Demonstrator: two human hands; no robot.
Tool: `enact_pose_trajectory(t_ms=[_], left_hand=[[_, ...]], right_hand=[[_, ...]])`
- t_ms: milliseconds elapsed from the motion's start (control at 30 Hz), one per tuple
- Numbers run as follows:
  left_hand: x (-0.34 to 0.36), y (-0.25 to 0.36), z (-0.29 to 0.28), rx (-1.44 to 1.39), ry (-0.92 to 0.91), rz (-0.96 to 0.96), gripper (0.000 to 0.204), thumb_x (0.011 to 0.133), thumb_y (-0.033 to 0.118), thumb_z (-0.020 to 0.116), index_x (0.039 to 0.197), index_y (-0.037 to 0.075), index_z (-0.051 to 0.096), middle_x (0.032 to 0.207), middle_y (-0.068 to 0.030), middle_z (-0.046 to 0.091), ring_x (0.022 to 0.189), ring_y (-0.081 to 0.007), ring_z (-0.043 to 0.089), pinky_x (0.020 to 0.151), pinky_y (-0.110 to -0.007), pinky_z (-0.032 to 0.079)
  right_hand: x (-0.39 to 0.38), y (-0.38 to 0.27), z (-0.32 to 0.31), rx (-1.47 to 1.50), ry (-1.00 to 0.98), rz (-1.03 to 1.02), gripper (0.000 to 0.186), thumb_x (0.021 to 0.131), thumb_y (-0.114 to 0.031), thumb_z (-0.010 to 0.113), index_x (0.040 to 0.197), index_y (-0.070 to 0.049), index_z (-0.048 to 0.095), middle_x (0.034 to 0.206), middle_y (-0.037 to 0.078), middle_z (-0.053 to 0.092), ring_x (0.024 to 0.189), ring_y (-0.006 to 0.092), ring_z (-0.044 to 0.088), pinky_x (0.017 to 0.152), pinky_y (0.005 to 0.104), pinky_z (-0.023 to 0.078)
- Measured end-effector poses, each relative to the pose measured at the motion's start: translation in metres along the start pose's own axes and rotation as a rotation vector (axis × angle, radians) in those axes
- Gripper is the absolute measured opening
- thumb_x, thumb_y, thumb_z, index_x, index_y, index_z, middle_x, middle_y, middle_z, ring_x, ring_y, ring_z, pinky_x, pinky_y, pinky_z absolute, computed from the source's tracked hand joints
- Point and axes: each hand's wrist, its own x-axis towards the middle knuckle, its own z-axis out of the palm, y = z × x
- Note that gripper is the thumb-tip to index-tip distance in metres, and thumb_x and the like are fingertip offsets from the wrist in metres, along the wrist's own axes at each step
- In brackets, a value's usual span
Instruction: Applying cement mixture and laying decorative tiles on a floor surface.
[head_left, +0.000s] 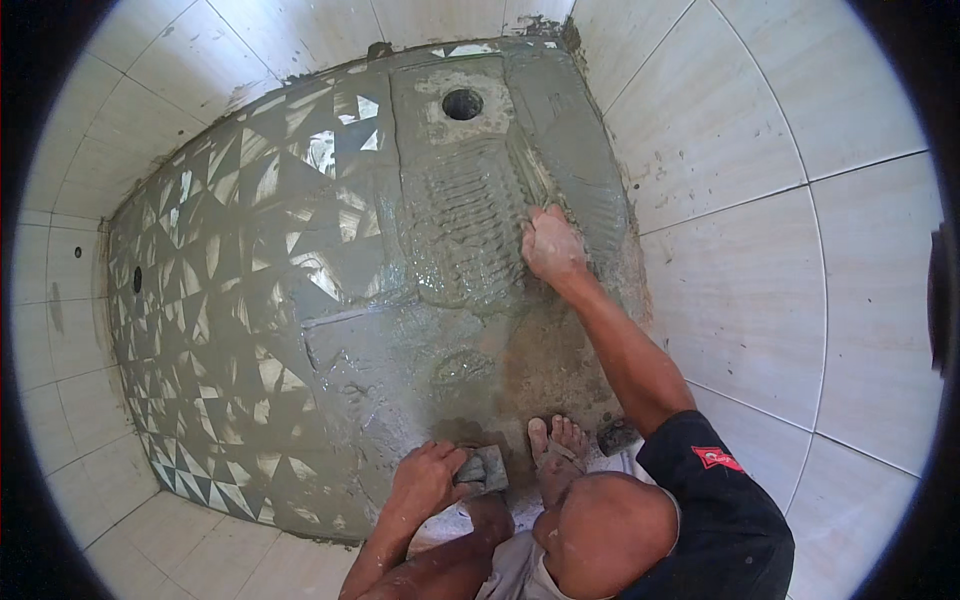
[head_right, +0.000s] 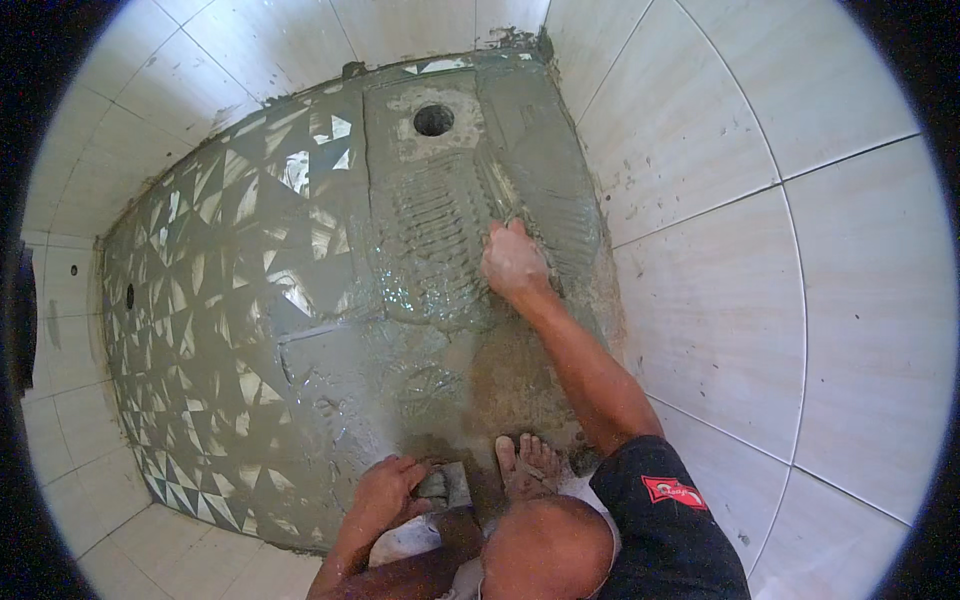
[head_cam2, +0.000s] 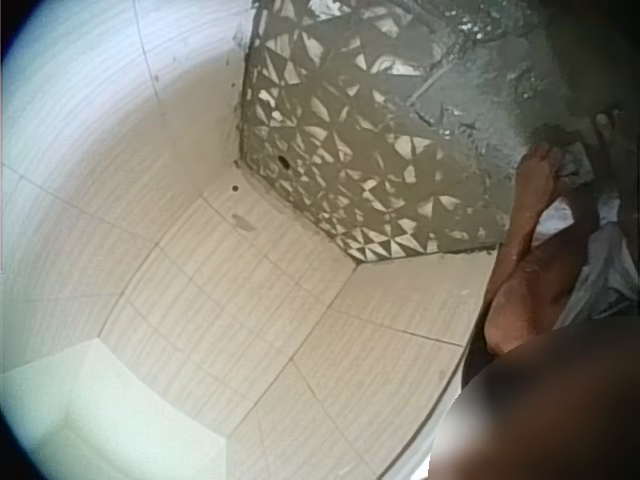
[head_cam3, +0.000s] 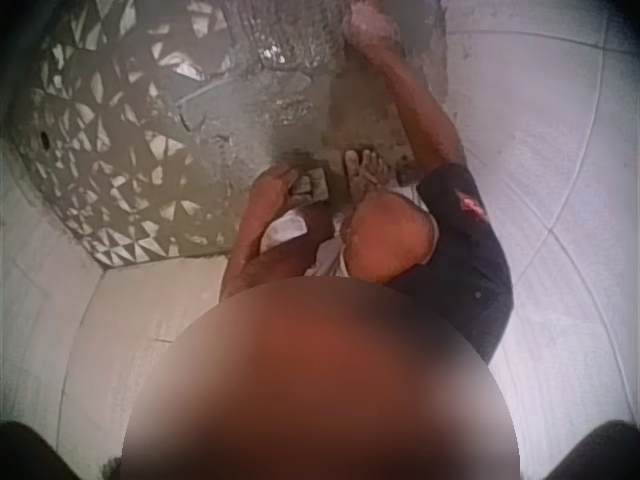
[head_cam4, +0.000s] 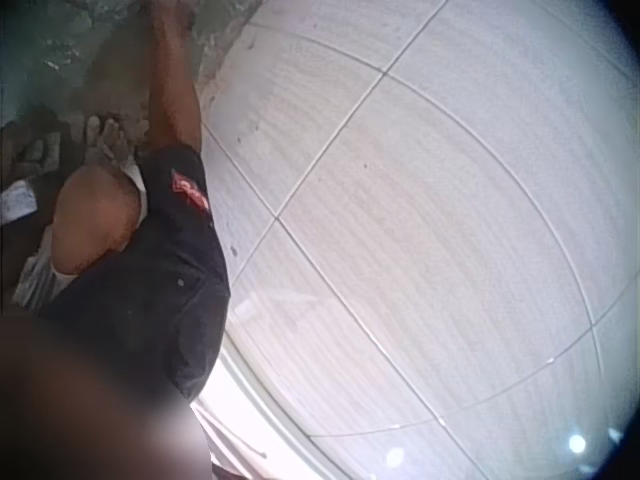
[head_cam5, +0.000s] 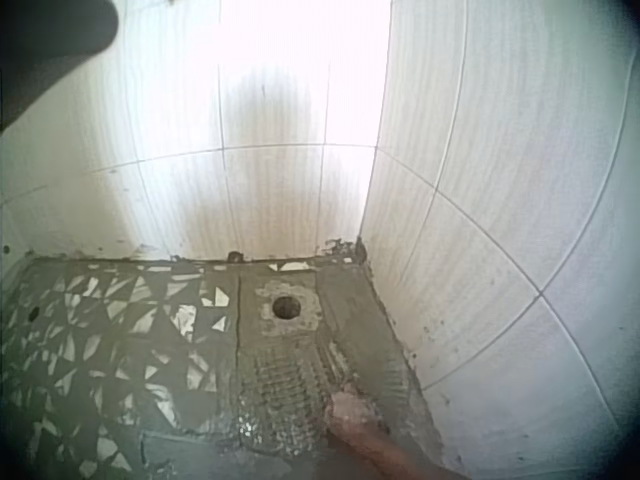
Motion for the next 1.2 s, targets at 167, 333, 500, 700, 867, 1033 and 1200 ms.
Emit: enact_pose_trajectory(t_ms=[167, 333, 500, 700, 867, 1033, 1200], left_hand=[[-0.003, -0.001, 0.003, -0.040, 0.022, -0.012, 0.051, 0.065, 0.026, 0.086, 0.109, 0.010, 0.065, 0.100, -0.0094, 0.064, 0.096, -0.0341, 0.063, 0.080, -0.046, 0.054], [0.001, 0.005, -0.002, -0.007, -0.007, -0.025, 0.050, 0.067, 0.026, 0.084, 0.111, 0.012, 0.066, 0.102, -0.0083, 0.065, 0.097, -0.0319, 0.064, 0.085, -0.042, 0.054], [0.008, -0.001, 0.008, -0.021, 0.003, 0.022, 0.052, 0.065, 0.026, 0.086, 0.110, 0.010, 0.065, 0.101, -0.0094, 0.064, 0.095, -0.0340, 0.063, 0.081, -0.045, 0.054], [0.011, 0.008, -0.005, -0.014, -0.004, 0.025, 0.050, 0.067, 0.028, 0.084, 0.111, 0.012, 0.066, 0.099, -0.0091, 0.064, 0.097, -0.0327, 0.063, 0.084, -0.043, 0.054], [0.003, 0.001, 0.002, 0.004, -0.004, 0.002, 0.050, 0.067, 0.029, 0.084, 0.110, 0.012, 0.066, 0.099, -0.0087, 0.064, 0.098, -0.0325, 0.063, 0.084, -0.043, 0.054], [0.003, 0.003, 0.000, 0.010, 0.000, -0.004, 0.049, 0.067, 0.027, 0.084, 0.110, 0.012, 0.067, 0.099, -0.0084, 0.064, 0.097, -0.0324, 0.063, 0.084, -0.043, 0.054], [0.012, 0.008, -0.001, 0.037, -0.037, 0.006, 0.053, 0.065, 0.025, 0.085, 0.113, 0.013, 0.067, 0.099, -0.0085, 0.064, 0.096, -0.0328, 0.063, 0.084, -0.043, 0.054]], right_hand=[[-0.002, 0.016, -0.006, 0.722, 0.133, 0.388, 0.014, 0.091, -0.021, 0.060, 0.100, -0.011, 0.061, 0.098, 0.011, 0.062, 0.089, 0.0325, 0.060, 0.078, 0.0443, 0.050], [-0.010, 0.022, -0.021, 0.613, 0.127, 0.354, 0.025, 0.093, -0.023, 0.057, 0.103, 0.000, 0.058, 0.097, 0.022, 0.059, 0.085, 0.0413, 0.062, 0.078, 0.0509, 0.052], [-0.017, 0.002, -0.030, 0.826, 0.221, 0.249, 0.027, 0.095, -0.021, 0.055, 0.110, 0.000, 0.059, 0.104, 0.029, 0.059, 0.095, 0.0481, 0.060, 0.084, 0.0538, 0.049], [-0.014, 0.007, -0.026, 0.620, 0.039, 0.306, 0.024, 0.094, -0.022, 0.055, 0.105, -0.002, 0.061, 0.100, 0.023, 0.062, 0.091, 0.0437, 0.065, 0.080, 0.0516, 0.055], [-0.025, 0.042, -0.011, 0.637, 0.138, 0.366, 0.026, 0.095, -0.024, 0.055, 0.105, -0.002, 0.061, 0.096, 0.024, 0.063, 0.089, 0.0440, 0.065, 0.079, 0.0517, 0.054], [-0.030, 0.014, -0.034, 0.676, 0.288, 0.402, 0.025, 0.093, -0.022, 0.056, 0.105, 0.000, 0.061, 0.095, 0.025, 0.062, 0.091, 0.0441, 0.064, 0.080, 0.0517, 0.054], [-0.012, -0.045, -0.048, 0.894, -0.002, 0.302, 0.033, 0.101, -0.027, 0.049, 0.116, 0.001, 0.058, 0.109, 0.027, 0.059, 0.101, 0.0457, 0.061, 0.089, 0.0530, 0.051]])
